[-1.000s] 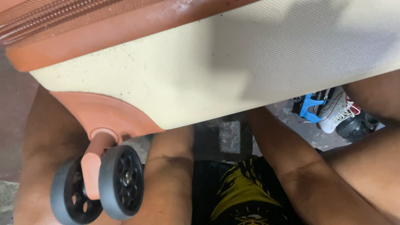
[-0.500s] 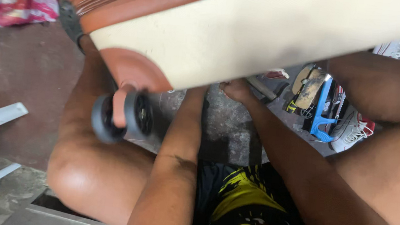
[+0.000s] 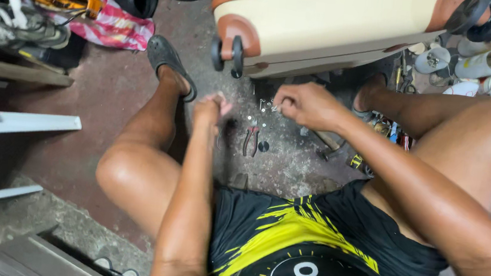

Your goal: The person assembles and repairs a set of dual luggage wheels, placing the wheels into the housing, inserting a metal axle pin through them, and securing the assembly to a suitcase using screws.

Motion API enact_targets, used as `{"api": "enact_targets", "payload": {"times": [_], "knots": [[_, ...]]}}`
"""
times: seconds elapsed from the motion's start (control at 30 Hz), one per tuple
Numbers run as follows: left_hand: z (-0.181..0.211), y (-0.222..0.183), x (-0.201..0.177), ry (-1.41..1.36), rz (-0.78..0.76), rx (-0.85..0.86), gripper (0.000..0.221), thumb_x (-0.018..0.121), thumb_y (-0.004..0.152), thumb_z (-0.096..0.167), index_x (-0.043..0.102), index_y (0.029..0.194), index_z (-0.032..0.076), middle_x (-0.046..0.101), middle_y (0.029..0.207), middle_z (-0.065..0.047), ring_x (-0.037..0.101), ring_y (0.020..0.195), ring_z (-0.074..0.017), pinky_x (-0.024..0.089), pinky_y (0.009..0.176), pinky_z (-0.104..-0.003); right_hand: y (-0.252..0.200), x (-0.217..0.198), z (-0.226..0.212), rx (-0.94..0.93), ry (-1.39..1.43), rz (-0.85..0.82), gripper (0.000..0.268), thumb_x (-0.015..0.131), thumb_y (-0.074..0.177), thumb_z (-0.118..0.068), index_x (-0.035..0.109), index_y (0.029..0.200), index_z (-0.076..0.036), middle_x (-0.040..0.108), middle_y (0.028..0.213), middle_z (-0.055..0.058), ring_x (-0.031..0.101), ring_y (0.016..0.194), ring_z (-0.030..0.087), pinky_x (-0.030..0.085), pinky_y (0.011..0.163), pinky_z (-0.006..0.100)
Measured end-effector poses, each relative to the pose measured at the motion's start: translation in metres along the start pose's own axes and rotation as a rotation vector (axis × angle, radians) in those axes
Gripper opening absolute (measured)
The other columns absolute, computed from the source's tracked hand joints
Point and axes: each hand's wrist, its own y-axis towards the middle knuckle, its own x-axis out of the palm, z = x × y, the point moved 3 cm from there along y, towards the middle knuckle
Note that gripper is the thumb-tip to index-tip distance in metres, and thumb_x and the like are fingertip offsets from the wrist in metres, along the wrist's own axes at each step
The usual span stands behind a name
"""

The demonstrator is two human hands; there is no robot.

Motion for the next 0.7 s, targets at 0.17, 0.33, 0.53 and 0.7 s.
{"api": "enact_targets", "payload": {"times": [0.17,0.33,0.53,0.7], "knots": [[0.127,-0.053,-0.005,0.040,-0.155,0.414,0.015,0.056,0.103,0.010,0.063,0.111,0.000,0.063,0.085,-0.003,0.063,0.070,-0.0107,0.066,0.071,-0.033,-0.024,-0.053,-0.068,-0.172,0.092,0.237,0.012,0.070,0.097,-0.015,0.071,0.104,-0.005,0.070,0.086,0.005,0.060,0.077,0.013,0.050,0.071,0.029],[0.180,-0.128,0.014,0.191,-0.099,0.588,0.026,0.047,0.106,0.020,0.064,0.116,0.003,0.056,0.078,0.000,0.059,0.060,-0.0091,0.065,0.059,-0.031,-0.020,-0.050,-0.085,-0.255,0.315,0.398,0.010,0.064,0.103,-0.010,0.065,0.109,-0.001,0.070,0.097,0.000,0.060,0.085,0.005,0.050,0.077,0.022],[0.188,-0.164,0.031,0.311,0.002,0.477,0.032,0.047,0.106,0.031,0.069,0.109,0.007,0.052,0.071,-0.001,0.056,0.058,-0.0101,0.061,0.048,-0.031,-0.011,-0.032,-0.066,-0.130,0.438,0.472,0.009,0.065,0.105,-0.007,0.063,0.111,-0.001,0.068,0.095,0.001,0.059,0.081,0.005,0.050,0.072,0.020],[0.212,-0.184,0.034,0.403,-0.008,0.888,0.026,0.055,0.109,0.027,0.073,0.111,0.008,0.067,0.086,-0.004,0.068,0.076,-0.0131,0.056,0.069,-0.029,-0.008,-0.033,-0.068,-0.166,0.354,0.530,0.008,0.065,0.106,-0.004,0.063,0.112,0.000,0.069,0.099,0.002,0.064,0.084,0.006,0.055,0.077,0.021]]}}
